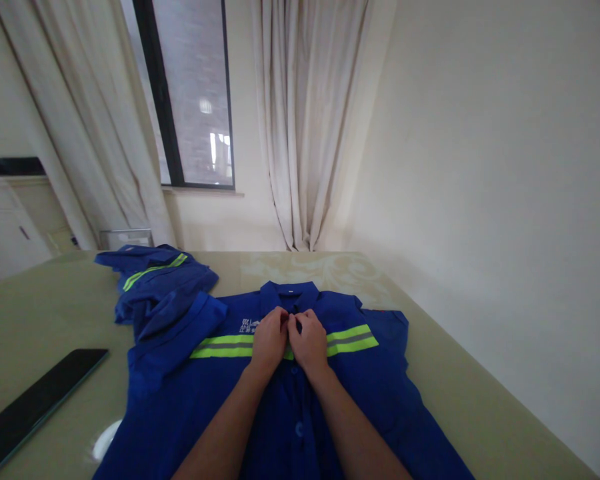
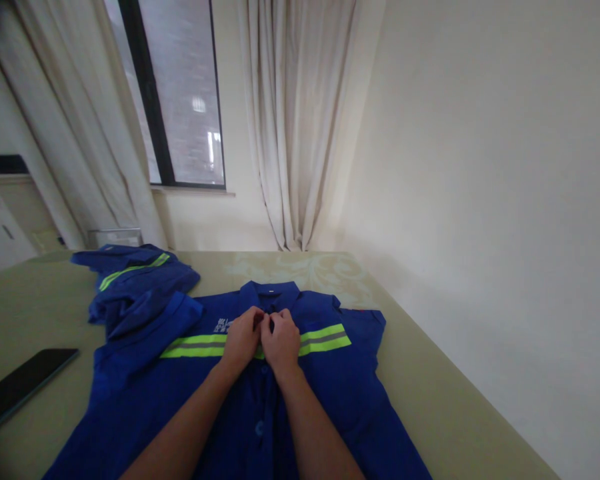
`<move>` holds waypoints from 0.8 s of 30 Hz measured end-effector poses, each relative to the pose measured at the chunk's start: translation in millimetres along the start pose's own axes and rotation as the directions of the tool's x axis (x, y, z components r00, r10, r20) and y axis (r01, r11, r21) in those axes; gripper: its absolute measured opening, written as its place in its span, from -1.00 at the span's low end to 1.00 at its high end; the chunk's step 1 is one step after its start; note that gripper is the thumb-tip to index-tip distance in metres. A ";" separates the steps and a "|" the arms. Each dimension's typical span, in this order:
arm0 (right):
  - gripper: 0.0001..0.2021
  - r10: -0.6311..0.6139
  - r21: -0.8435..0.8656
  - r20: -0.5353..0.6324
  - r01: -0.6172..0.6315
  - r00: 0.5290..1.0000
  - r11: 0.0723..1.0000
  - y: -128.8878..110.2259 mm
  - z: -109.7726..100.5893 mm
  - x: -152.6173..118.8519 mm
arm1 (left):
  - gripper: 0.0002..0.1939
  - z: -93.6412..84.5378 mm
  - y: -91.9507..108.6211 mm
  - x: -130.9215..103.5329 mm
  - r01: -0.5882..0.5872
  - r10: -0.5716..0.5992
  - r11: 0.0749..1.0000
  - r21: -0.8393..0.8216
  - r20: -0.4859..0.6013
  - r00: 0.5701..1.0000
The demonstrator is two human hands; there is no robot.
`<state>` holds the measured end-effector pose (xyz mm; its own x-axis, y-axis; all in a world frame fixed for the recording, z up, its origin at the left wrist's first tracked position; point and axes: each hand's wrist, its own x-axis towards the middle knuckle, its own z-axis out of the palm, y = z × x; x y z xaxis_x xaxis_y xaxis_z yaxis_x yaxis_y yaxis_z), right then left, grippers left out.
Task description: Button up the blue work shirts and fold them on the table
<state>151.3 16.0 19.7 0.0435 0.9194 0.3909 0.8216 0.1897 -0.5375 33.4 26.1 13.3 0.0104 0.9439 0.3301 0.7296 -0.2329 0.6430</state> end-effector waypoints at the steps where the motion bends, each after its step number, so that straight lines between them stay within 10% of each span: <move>1: -0.69 -0.001 -0.009 -0.005 0.001 1.000 1.000 0.2 0.1 0.5 | -0.83 0.5 -0.7 0.3 -0.001 0.001 1.000 -0.011 -0.005 1.000; 24: -0.88 0.023 0.249 -0.044 -0.011 0.999 0.969 13.6 10.1 6.5 | -0.88 0.3 -5.0 6.4 -0.022 0.015 0.977 -0.211 -0.037 0.999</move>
<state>157.0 28.0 7.4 0.0872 0.9075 0.4110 0.6539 0.2591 -0.7108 30.0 33.5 12.0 -0.0041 0.9310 0.3649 0.5687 -0.2980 0.7667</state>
